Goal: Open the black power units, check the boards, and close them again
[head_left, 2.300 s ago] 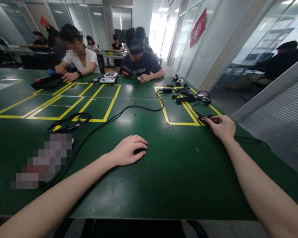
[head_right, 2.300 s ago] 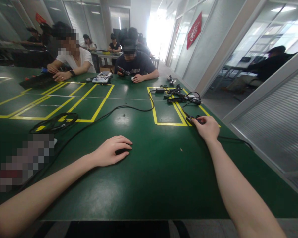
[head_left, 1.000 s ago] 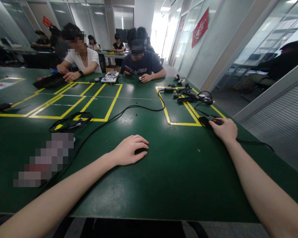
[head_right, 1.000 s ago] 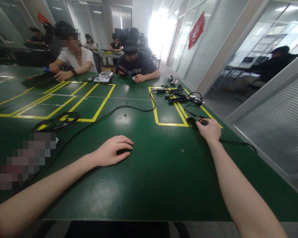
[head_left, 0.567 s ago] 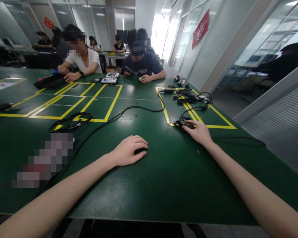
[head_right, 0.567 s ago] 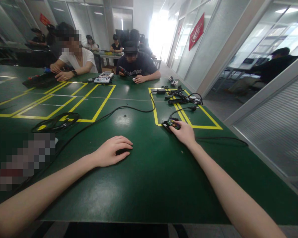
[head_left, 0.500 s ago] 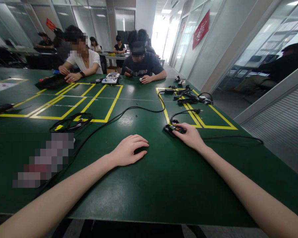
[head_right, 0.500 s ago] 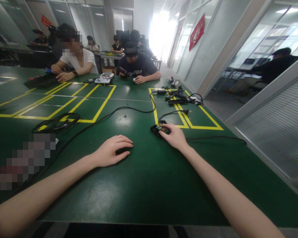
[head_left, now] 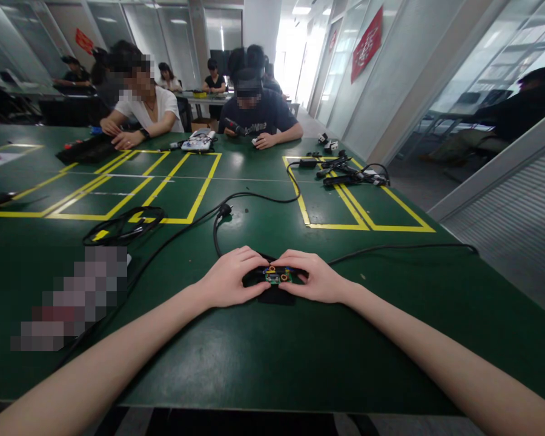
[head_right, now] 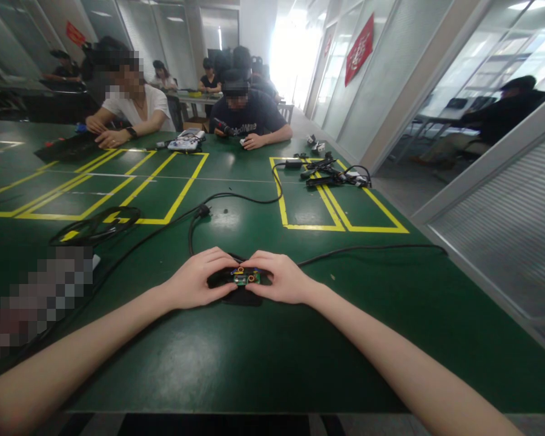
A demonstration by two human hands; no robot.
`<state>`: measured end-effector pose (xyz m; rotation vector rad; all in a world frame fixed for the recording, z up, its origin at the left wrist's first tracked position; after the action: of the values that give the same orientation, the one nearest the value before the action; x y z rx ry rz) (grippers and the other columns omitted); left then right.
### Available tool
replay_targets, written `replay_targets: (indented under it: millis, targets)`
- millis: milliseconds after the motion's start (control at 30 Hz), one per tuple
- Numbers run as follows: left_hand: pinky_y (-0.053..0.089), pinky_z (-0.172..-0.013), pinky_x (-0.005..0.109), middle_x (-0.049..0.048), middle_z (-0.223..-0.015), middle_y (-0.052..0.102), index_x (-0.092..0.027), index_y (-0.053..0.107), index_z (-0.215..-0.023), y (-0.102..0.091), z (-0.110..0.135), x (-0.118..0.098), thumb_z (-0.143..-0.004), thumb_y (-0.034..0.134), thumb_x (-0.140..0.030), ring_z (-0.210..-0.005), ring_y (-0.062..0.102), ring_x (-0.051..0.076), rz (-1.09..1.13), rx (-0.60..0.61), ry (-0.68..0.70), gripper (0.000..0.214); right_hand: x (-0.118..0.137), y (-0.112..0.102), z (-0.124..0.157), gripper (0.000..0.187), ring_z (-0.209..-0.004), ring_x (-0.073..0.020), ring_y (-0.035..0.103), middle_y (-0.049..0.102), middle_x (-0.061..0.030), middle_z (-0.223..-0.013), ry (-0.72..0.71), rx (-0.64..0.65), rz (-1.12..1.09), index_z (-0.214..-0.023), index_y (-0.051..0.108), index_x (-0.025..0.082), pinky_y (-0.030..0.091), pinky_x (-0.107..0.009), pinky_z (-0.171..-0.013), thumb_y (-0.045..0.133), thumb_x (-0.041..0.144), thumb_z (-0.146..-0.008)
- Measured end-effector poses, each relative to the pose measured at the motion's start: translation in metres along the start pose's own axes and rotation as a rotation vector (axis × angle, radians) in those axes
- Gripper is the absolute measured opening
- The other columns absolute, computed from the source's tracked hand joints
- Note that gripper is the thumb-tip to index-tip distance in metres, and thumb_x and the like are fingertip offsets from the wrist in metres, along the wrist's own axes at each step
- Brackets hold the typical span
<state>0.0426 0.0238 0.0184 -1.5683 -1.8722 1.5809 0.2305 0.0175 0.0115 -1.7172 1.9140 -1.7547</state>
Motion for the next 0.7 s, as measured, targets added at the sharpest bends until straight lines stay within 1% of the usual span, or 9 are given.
replay_targets:
  millis: [100, 200, 267, 367, 433, 567, 633, 700]
  targets:
    - [0.057, -0.095, 0.041, 0.0102, -0.116, 0.074, -0.019, 0.065, -0.123, -0.001, 0.001, 0.003, -0.095, 0.066, -0.032, -0.109, 0.066, 0.026, -0.013, -0.044, -0.057, 0.031, -0.003, -0.004, 0.001, 0.026, -0.094, -0.0219, 0.072, 0.073, -0.0088, -0.107, 0.001, -0.122, 0.062, -0.118, 0.072, 0.021, 0.059, -0.035, -0.083, 0.069, 0.026, -0.092]
    - [0.057, -0.101, 0.044, 0.0111, -0.121, 0.073, -0.018, 0.063, -0.129, 0.000, 0.001, 0.005, -0.092, 0.069, -0.032, -0.115, 0.064, 0.028, -0.050, -0.051, -0.086, 0.039, -0.007, -0.008, 0.001, 0.025, -0.101, -0.0236, 0.072, 0.073, -0.0095, -0.112, 0.011, -0.220, 0.081, -0.115, 0.072, 0.022, 0.059, -0.037, -0.088, 0.071, 0.026, -0.091]
    - [0.056, -0.103, 0.046, 0.0116, -0.124, 0.072, -0.019, 0.062, -0.132, 0.000, 0.001, 0.006, -0.092, 0.070, -0.033, -0.117, 0.064, 0.028, -0.060, -0.046, -0.097, 0.043, -0.010, -0.010, 0.001, 0.026, -0.100, -0.0236, 0.071, 0.072, -0.0089, -0.111, 0.041, -0.255, 0.080, -0.113, 0.072, 0.022, 0.060, -0.036, -0.085, 0.074, 0.027, -0.088]
    - [0.056, -0.104, 0.046, 0.0117, -0.126, 0.072, -0.020, 0.061, -0.134, 0.000, 0.001, 0.006, -0.092, 0.069, -0.034, -0.119, 0.063, 0.028, -0.055, -0.042, -0.108, 0.045, -0.017, -0.011, 0.001, 0.023, -0.086, -0.0204, 0.070, 0.071, -0.0058, -0.101, 0.151, -0.268, 0.070, -0.104, 0.069, 0.022, 0.058, -0.031, -0.070, 0.078, 0.032, -0.085]
    - [0.057, -0.104, 0.045, 0.0121, -0.127, 0.071, -0.020, 0.060, -0.135, -0.001, 0.002, 0.006, -0.092, 0.069, -0.035, -0.121, 0.063, 0.029, -0.051, -0.039, -0.117, 0.046, -0.021, -0.011, 0.001, 0.022, -0.079, -0.0184, 0.067, 0.070, -0.0039, -0.095, 0.211, -0.265, 0.069, -0.099, 0.068, 0.022, 0.056, -0.028, -0.065, 0.079, 0.034, -0.084]
    - [0.056, -0.105, 0.046, 0.0121, -0.130, 0.070, -0.021, 0.059, -0.136, -0.001, 0.002, 0.006, -0.093, 0.068, -0.036, -0.124, 0.063, 0.029, -0.044, -0.041, -0.117, 0.047, -0.022, -0.010, 0.001, 0.023, -0.076, -0.0174, 0.065, 0.069, -0.0028, -0.092, 0.245, -0.259, 0.092, -0.096, 0.067, 0.022, 0.053, -0.028, -0.063, 0.080, 0.035, -0.083]
    - [0.056, -0.106, 0.046, 0.0124, -0.131, 0.070, -0.021, 0.059, -0.133, -0.001, 0.002, 0.006, -0.092, 0.069, -0.035, -0.124, 0.064, 0.029, -0.036, -0.047, -0.115, 0.044, -0.021, -0.011, 0.001, 0.023, -0.074, -0.0172, 0.064, 0.069, -0.0026, -0.090, 0.248, -0.263, 0.106, -0.095, 0.066, 0.021, 0.052, -0.028, -0.062, 0.080, 0.036, -0.083]
    - [0.057, -0.104, 0.045, 0.0126, -0.128, 0.070, -0.020, 0.060, -0.126, 0.000, 0.003, 0.008, -0.090, 0.071, -0.034, -0.121, 0.066, 0.029, -0.024, -0.056, -0.136, 0.040, -0.019, -0.012, 0.001, 0.022, -0.075, -0.0173, 0.064, 0.069, -0.0029, -0.090, 0.228, -0.261, 0.103, -0.094, 0.066, 0.021, 0.051, -0.028, -0.062, 0.079, 0.036, -0.084]
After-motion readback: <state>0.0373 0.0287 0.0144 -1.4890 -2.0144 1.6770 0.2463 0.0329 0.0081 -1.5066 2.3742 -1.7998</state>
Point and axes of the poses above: each hand's wrist, its own z-axis away from the middle knuckle, its own y-axis out of the palm, x = y × z, the point moved 5 cm from there along -z, towards the middle knuckle
